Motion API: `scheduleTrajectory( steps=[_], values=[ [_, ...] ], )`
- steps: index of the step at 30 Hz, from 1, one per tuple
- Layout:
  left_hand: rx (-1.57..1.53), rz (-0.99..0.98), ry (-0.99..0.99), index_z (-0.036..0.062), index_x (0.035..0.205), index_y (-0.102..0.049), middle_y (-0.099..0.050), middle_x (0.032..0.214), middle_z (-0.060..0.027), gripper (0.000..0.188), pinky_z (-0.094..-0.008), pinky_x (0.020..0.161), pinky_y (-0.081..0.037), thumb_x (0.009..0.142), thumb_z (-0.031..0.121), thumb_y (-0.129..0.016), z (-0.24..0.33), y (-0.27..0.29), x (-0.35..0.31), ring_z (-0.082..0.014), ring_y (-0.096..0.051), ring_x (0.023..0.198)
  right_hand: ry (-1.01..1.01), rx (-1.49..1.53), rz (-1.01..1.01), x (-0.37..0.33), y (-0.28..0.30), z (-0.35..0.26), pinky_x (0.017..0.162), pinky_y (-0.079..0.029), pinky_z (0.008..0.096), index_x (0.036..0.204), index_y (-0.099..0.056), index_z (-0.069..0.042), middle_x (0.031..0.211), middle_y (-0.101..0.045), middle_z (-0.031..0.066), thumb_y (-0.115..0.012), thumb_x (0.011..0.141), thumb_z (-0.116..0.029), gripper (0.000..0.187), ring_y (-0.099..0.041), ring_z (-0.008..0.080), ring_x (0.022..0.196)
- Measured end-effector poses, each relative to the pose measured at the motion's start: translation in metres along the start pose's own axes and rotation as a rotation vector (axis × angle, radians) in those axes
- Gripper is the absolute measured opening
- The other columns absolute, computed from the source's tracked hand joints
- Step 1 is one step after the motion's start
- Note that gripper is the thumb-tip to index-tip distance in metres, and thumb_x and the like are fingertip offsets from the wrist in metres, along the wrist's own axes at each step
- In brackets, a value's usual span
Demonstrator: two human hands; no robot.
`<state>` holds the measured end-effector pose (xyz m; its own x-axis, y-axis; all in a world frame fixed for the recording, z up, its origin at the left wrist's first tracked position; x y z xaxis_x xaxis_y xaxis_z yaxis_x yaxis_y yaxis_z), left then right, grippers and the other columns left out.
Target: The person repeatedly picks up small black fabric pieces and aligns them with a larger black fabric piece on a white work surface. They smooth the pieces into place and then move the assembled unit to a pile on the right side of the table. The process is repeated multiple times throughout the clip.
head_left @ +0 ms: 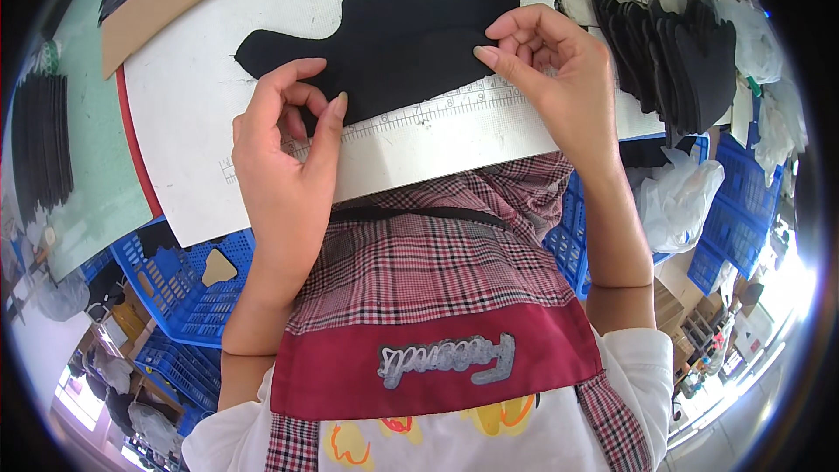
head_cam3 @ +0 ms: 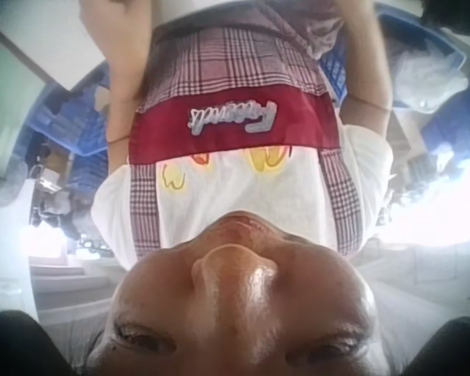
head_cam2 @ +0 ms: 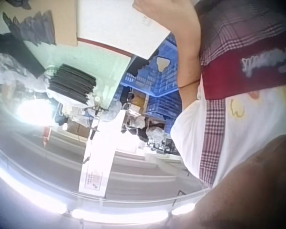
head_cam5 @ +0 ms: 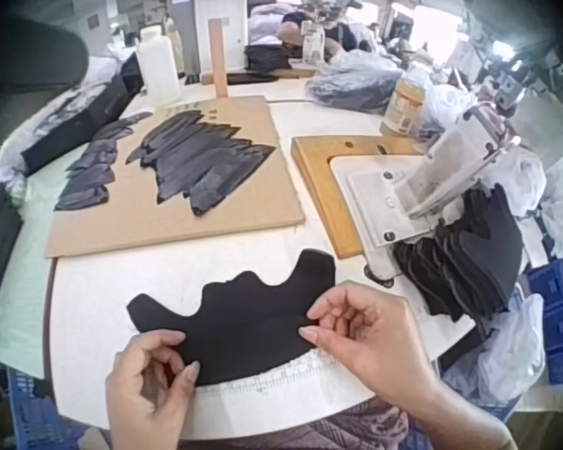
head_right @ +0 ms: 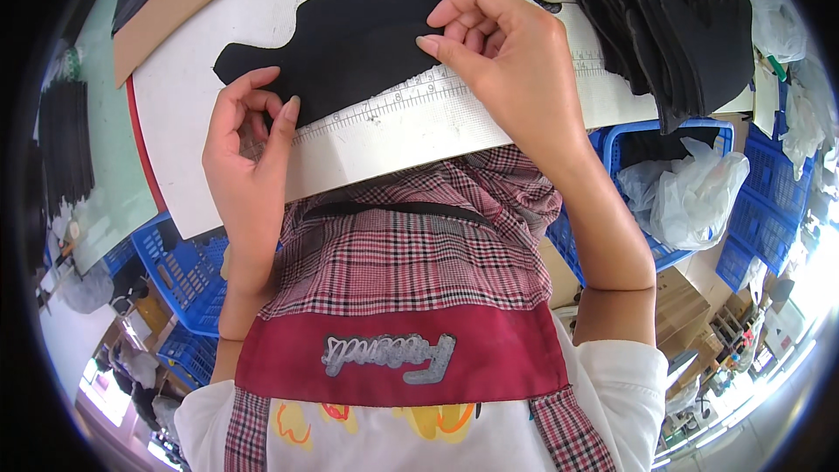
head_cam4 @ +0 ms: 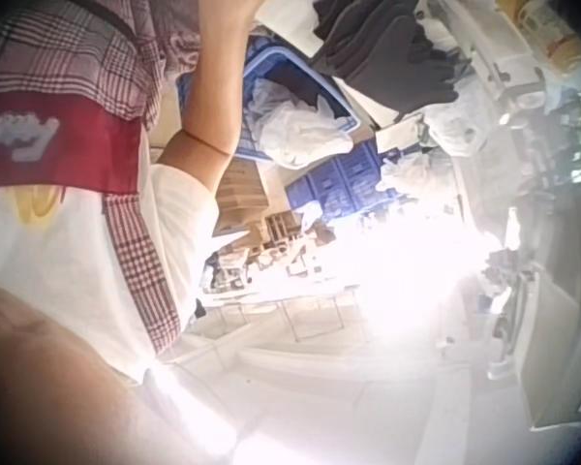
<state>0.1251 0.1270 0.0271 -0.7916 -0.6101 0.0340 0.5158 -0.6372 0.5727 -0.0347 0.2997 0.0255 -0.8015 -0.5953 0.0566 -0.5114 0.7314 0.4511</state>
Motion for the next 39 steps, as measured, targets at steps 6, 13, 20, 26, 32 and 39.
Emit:
scheduleTrajectory(
  steps=[6,13,20,26,32,39],
  values=[
    [-0.005,0.002,-0.004,0.0067,0.110,-0.064,-0.056,0.076,0.0016,0.029,-0.0267,0.072,-0.037,0.082,0.004,-0.072,0.000,0.000,0.000,-0.0113,-0.041,0.069,0.007,-0.008,0.014,-0.001,-0.001,0.000,0.058,-0.040,0.0173,0.091,-0.069,-0.001,0.071,-0.059,-0.0037,-0.077,0.078,-0.002,0.015,-0.047,0.0023,0.063],
    [0.020,-0.004,-0.024,0.0040,0.110,-0.063,-0.054,0.078,0.0016,0.027,-0.0219,0.068,-0.036,0.084,0.001,-0.070,0.002,0.000,0.000,-0.0081,-0.042,0.071,0.012,-0.013,0.019,-0.001,-0.001,0.000,0.058,-0.040,0.0174,0.089,-0.068,0.000,0.071,-0.059,-0.0033,-0.077,0.078,-0.001,0.014,-0.047,0.0022,0.063],
    [0.043,0.005,-0.052,0.0029,0.109,-0.064,-0.053,0.085,0.0012,0.026,-0.0204,0.068,-0.035,0.084,0.000,-0.070,-0.001,-0.003,-0.001,-0.0074,-0.040,0.073,-0.021,-0.045,-0.002,-0.002,0.000,-0.001,0.062,-0.038,0.0177,0.089,-0.067,-0.003,0.073,-0.057,-0.0056,-0.077,0.079,-0.006,0.015,-0.047,0.0019,0.067],
    [0.478,0.125,-0.414,0.0053,0.136,-0.050,-0.045,0.140,-0.0160,0.063,-0.0366,0.105,-0.035,0.079,0.014,-0.074,0.012,-0.017,0.001,-0.0318,-0.045,0.127,0.065,-0.167,0.027,0.000,-0.002,-0.004,0.056,-0.042,0.0232,0.085,-0.063,0.000,0.072,-0.055,0.0025,-0.075,0.075,-0.002,0.016,-0.049,0.0096,0.060],
    [0.388,-0.330,-0.516,-0.0016,0.150,-0.028,-0.030,0.155,-0.0182,0.094,-0.0467,0.118,-0.020,0.082,0.058,-0.057,0.019,-0.044,-0.012,-0.0332,-0.024,0.146,0.117,-0.180,0.018,0.001,-0.005,-0.005,0.056,-0.043,0.0243,0.084,-0.062,0.000,0.075,-0.056,0.0044,-0.073,0.076,0.001,0.013,-0.050,0.0112,0.060],
    [0.582,-0.285,-0.474,-0.0024,0.150,-0.028,-0.027,0.157,-0.0184,0.103,-0.0488,0.118,-0.020,0.079,0.067,-0.054,-0.019,0.003,-0.026,-0.0352,-0.025,0.146,0.577,-0.594,-0.117,-0.045,-0.060,-0.037,0.115,-0.028,0.0461,0.134,-0.049,0.005,0.141,-0.048,0.0198,-0.063,0.087,-0.032,0.061,-0.040,0.0331,0.137]
  ],
)
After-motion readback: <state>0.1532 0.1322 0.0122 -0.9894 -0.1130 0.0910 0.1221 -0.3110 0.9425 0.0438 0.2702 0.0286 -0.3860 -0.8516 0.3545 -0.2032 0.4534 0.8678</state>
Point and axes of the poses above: each hand's wrist, its own x-axis towards the middle knuckle, its own y-axis out of the back of the hand, z = x × y, the point moved 2 cm from there along x, towards the middle knuckle
